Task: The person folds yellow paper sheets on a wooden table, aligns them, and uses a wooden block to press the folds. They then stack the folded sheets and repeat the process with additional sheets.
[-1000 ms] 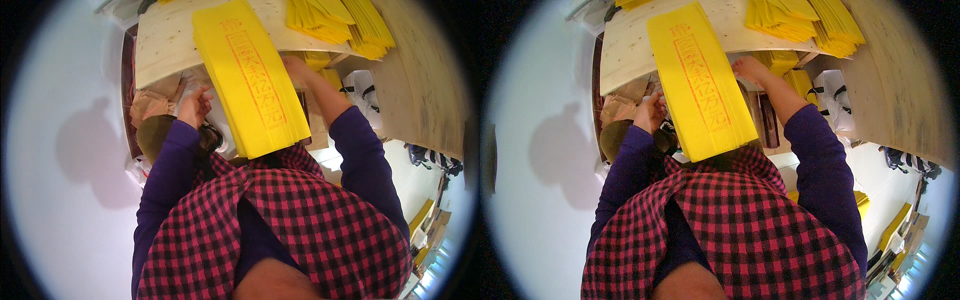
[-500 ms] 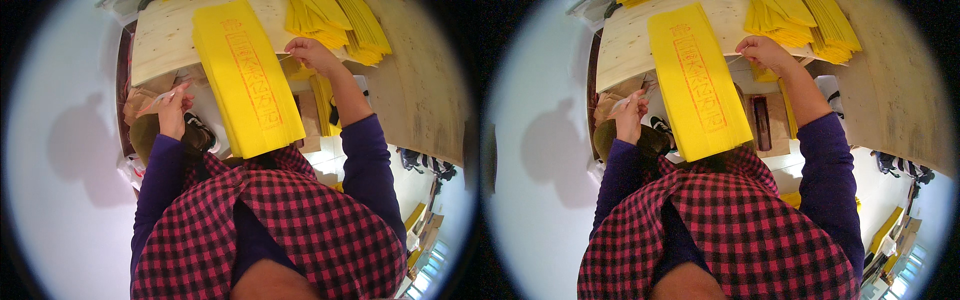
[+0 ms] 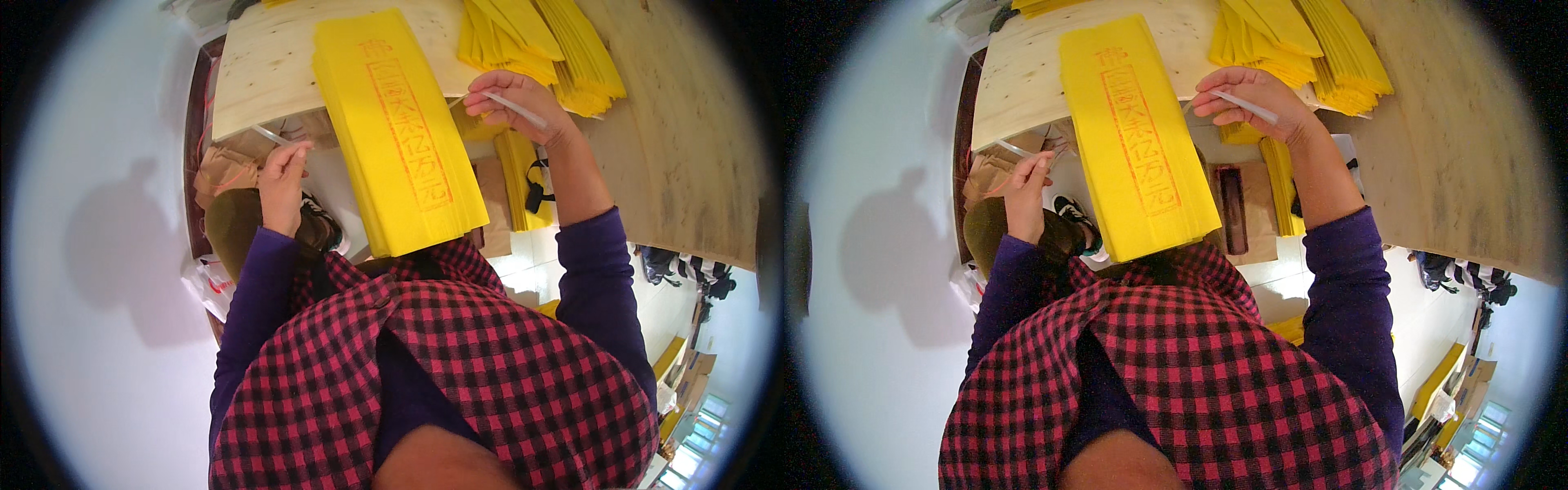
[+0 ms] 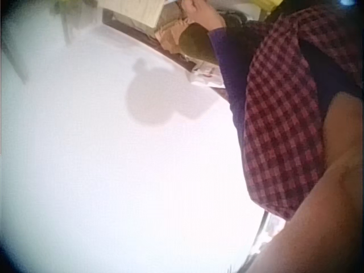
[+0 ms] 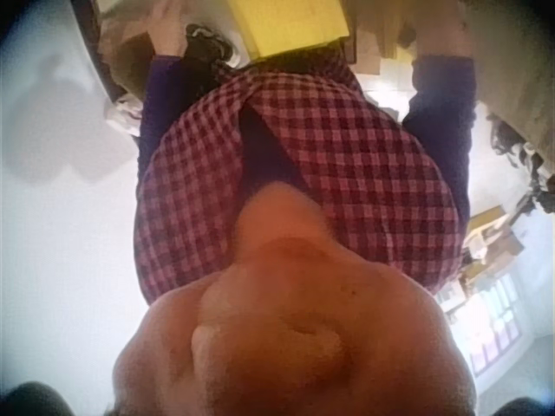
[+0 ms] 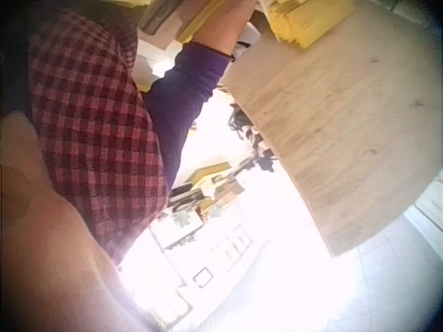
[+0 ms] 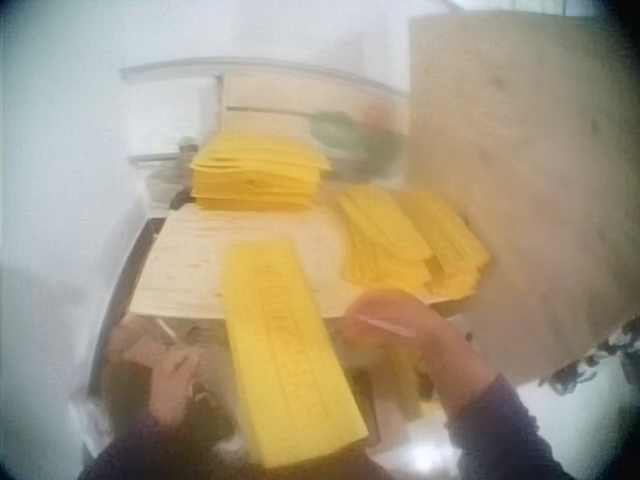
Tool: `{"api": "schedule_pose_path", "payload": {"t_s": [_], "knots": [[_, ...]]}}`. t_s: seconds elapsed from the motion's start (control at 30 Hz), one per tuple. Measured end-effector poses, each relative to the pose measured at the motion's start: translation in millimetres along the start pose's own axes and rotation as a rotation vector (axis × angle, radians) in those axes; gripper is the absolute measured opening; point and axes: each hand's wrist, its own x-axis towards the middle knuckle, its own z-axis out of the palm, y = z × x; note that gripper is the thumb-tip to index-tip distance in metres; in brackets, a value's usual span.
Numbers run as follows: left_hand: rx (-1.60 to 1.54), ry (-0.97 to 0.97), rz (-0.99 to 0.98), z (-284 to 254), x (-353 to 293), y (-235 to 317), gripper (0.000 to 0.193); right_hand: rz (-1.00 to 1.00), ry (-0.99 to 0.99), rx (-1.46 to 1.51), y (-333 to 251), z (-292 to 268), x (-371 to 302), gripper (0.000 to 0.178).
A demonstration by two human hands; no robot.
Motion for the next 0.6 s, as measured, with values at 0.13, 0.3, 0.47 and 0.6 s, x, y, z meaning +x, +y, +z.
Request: {"api": "schedule_pose_path", "payload": {"t_s": [0.13, 0.3, 0.47, 0.6], "knots": [[-0.046, 0.023, 0.077, 13, 8, 5, 0.016, -0.009, -0.013, -0.262, -14, 18, 7, 0.017], [-0.172, 0.030, 0.106, 27, 10, 10, 0.017, -0.197, 0.018, -0.741, -27, 42, 27, 0.012], [-0.309, -0.004, 0.076, 36, 12, 8, 0.018, -0.567, -0.075, -0.925, -13, 72, 62, 0.011], [-0.368, 0.058, 0.052, 43, 11, 7, 0.018, -0.292, -0.123, -0.853, 3, 83, 75, 0.017]]}}
